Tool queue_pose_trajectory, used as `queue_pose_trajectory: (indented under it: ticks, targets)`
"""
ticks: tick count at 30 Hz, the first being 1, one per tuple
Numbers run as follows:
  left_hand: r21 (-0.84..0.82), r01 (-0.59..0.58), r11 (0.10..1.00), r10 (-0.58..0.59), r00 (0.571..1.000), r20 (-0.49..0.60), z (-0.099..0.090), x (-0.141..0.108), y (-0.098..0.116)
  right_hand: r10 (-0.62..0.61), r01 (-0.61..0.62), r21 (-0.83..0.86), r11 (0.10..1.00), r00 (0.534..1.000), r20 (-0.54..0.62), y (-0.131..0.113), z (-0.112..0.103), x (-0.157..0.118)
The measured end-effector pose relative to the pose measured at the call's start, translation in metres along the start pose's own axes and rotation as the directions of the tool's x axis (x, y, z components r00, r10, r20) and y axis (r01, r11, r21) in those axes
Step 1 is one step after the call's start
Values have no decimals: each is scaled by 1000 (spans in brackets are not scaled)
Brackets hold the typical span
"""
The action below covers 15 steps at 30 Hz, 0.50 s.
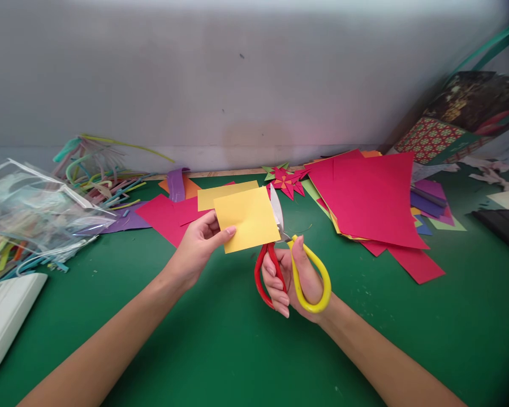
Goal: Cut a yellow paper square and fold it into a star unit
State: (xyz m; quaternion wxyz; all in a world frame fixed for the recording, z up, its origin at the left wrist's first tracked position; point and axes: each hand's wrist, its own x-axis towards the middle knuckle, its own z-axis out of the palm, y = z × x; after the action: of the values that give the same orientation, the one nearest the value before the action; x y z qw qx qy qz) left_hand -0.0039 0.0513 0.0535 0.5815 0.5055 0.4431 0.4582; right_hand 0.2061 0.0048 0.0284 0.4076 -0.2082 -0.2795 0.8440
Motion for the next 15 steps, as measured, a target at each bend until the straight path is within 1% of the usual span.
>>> queue_pose_trajectory:
  ticks: [9, 15]
  targets:
    - [-12, 9, 1000, -9, 1000, -11, 3, -1, 2, 10, -11, -29, 1000, 999, -38, 0, 1, -1]
    - [-3, 16, 1000, -16, 1000, -20, 3, -1, 1, 16, -17, -11, 1000, 999, -48, 1, 0, 0]
